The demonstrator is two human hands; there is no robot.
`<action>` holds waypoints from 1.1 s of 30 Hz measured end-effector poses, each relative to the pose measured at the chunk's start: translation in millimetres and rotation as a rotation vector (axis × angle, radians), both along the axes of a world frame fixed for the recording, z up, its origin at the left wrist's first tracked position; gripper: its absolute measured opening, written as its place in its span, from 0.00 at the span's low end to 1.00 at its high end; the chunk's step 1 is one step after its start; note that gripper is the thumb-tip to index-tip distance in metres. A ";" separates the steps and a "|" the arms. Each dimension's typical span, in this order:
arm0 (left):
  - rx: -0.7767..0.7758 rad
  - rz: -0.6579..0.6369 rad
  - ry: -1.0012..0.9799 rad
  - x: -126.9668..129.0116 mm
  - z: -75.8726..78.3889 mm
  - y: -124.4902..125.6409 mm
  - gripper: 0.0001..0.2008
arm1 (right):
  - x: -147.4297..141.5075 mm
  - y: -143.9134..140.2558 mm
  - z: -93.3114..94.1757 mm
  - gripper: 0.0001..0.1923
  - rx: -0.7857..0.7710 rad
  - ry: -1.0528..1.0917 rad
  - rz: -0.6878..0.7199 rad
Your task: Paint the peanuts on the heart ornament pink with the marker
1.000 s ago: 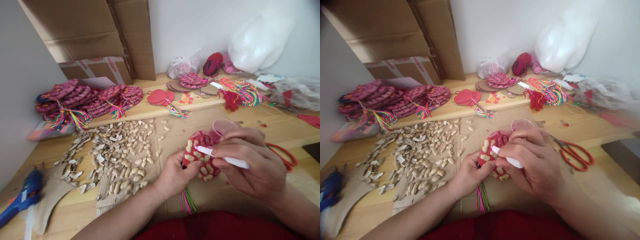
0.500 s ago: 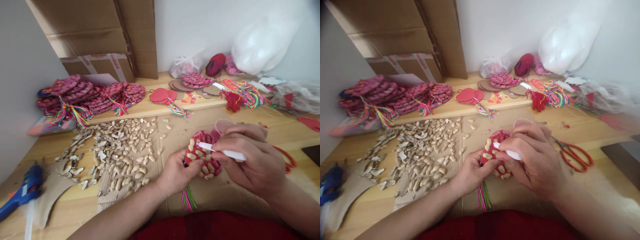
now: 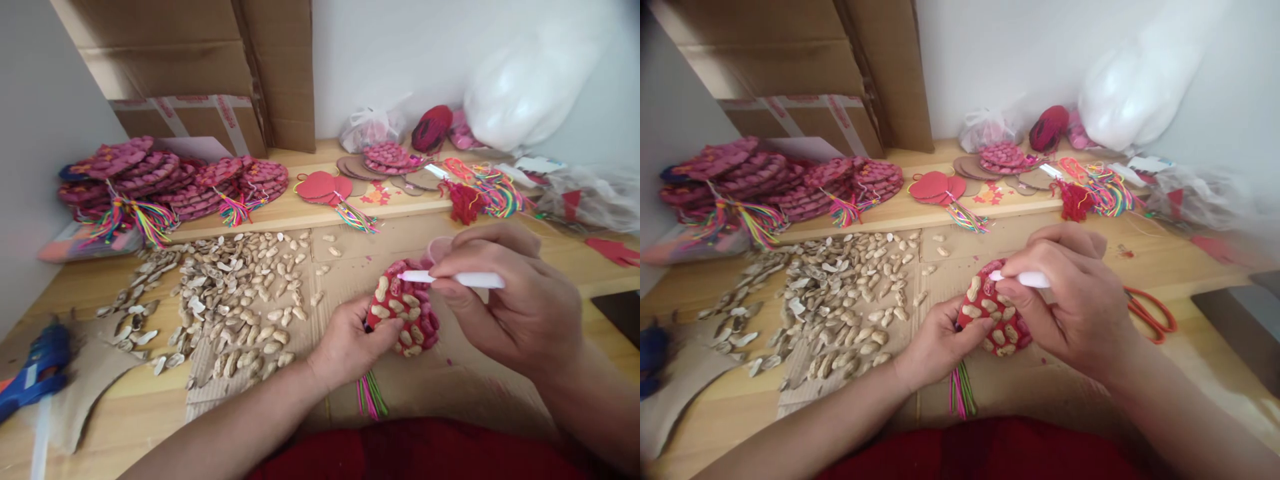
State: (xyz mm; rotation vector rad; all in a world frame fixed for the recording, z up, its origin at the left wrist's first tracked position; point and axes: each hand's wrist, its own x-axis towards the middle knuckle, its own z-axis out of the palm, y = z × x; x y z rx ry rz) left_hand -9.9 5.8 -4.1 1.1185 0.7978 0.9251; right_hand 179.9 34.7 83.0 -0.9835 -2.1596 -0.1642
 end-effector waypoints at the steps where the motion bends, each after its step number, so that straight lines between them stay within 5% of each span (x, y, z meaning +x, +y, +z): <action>1: 0.006 -0.004 0.000 -0.2 -0.1 0.0 0.11 | -0.1 0.4 0.4 0.03 -0.030 0.015 0.018; 19: 0.026 0.004 0.036 -1.9 0.9 1.2 0.10 | -5.1 4.0 5.1 0.03 0.020 -0.057 -0.014; 33: -0.005 -0.013 -0.050 -1.2 -0.2 0.9 0.13 | 6.8 2.0 -7.8 0.04 -0.183 0.282 0.021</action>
